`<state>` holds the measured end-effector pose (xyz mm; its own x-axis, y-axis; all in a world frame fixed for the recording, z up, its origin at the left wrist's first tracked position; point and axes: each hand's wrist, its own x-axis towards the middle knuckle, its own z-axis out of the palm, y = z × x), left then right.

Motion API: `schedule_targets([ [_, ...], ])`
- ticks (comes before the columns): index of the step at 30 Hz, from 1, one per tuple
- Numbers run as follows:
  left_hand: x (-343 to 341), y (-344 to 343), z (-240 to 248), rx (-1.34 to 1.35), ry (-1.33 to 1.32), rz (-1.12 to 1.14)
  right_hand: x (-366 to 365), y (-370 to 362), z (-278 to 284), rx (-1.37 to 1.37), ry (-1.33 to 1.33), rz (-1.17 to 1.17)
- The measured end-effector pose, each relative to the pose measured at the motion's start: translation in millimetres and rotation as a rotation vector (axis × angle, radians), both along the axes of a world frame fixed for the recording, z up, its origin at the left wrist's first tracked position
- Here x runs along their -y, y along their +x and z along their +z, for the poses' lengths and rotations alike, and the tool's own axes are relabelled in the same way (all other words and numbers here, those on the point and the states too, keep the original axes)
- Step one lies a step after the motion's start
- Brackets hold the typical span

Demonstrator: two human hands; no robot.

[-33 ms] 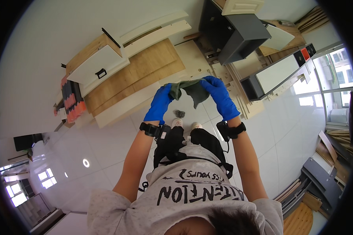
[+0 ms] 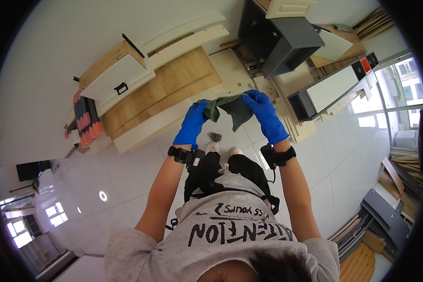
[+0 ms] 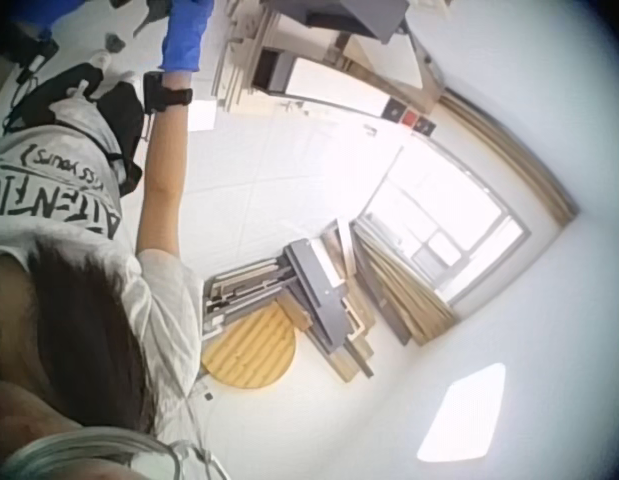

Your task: Using a green cloth to wipe the floor in an apartment.

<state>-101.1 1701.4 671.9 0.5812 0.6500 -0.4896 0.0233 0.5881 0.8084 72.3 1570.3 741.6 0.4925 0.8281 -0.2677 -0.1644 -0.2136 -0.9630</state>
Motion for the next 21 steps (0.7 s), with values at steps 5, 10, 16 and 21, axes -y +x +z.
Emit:
schedule_targets([
  [5,-1.6,8.2,24.2,-0.017,0.134,-0.101,-1.7,3.7,31.4,0.099,-0.016,-0.089],
  [10,-16.3,10.8,44.5,-0.150,0.375,-0.311,-0.5,8.7,48.8,0.152,0.055,-0.125],
  [16,-18.1,8.0,87.8,-0.201,0.417,-0.515,-3.9,20.2,51.7,0.201,0.053,-0.110],
  [21,-34.7,7.8,89.4,0.062,0.327,-0.790,-11.0,23.1,58.0,0.283,0.024,-0.111],
])
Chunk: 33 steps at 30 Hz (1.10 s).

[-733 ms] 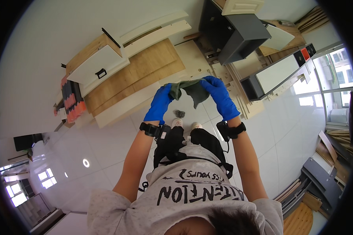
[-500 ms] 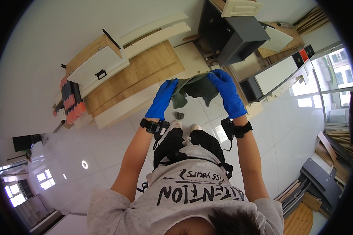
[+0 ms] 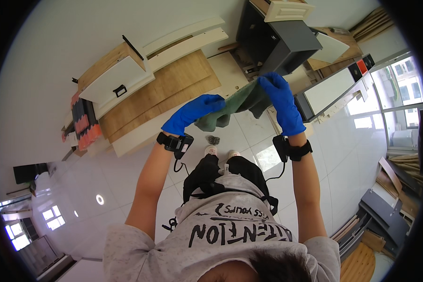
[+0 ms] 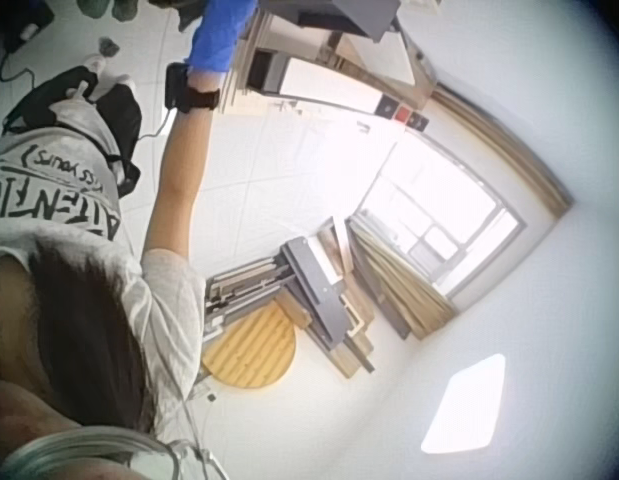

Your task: Using a green cloth to wipe the floor in an apartment.

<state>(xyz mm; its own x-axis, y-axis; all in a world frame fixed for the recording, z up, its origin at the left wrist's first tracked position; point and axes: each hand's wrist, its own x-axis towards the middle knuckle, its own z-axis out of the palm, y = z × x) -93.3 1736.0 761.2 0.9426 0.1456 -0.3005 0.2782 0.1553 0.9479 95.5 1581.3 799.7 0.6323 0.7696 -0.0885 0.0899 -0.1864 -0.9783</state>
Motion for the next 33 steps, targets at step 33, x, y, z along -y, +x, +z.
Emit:
schedule_targets([
  [33,98.3,-38.1,-95.7,-0.168,0.020,0.920,40.9,-26.3,-62.6,-0.319,0.042,-0.056],
])
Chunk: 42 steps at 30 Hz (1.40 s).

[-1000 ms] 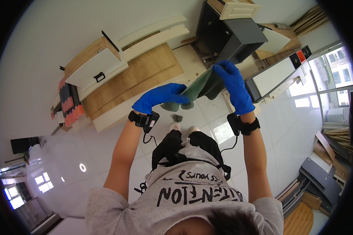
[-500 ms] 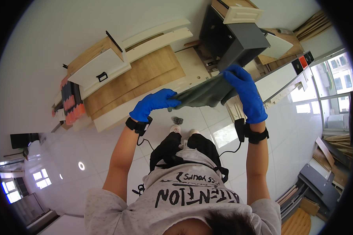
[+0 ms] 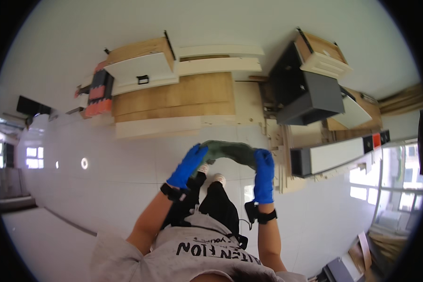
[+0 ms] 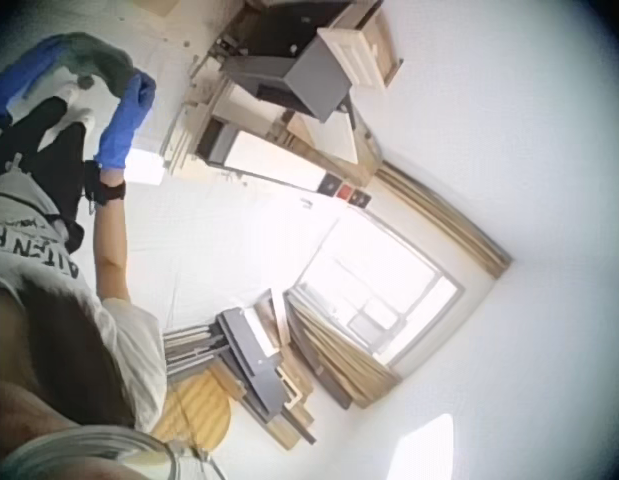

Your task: Using a green cloth to wipe the floor in an apartment.

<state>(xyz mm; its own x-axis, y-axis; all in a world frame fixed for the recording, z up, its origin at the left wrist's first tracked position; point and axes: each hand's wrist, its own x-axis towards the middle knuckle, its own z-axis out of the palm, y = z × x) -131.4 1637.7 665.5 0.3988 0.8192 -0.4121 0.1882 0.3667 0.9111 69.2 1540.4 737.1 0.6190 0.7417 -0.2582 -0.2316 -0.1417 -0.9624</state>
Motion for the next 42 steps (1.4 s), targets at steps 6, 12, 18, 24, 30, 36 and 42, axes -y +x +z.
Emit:
schedule_targets([
  [6,31.8,-43.6,-7.2,0.310,-0.495,0.262,-11.8,-121.0,-94.5,0.508,0.074,0.512],
  [12,56.7,-115.5,10.1,0.452,-0.430,0.507,-7.4,-185.6,-60.1,0.819,0.096,1.103],
  [18,91.2,-229.4,-19.5,0.472,-0.219,0.911,-18.3,-271.8,-61.0,0.458,0.364,1.480],
  [24,135.4,-395.2,-7.1,0.622,-0.188,1.096,-70.2,-337.1,-131.5,0.382,0.071,1.494],
  [30,161.7,-536.0,-30.8,0.646,0.099,1.502,-136.7,-196.4,-253.2,0.688,-0.708,1.547],
  [36,237.3,-640.9,-63.5,0.723,0.246,1.917,-95.1,-196.6,-229.0,0.435,-0.854,1.452],
  [42,286.6,-702.9,-167.9,0.492,-0.235,1.910,-125.2,-266.2,-218.1,0.466,-0.970,1.494],
])
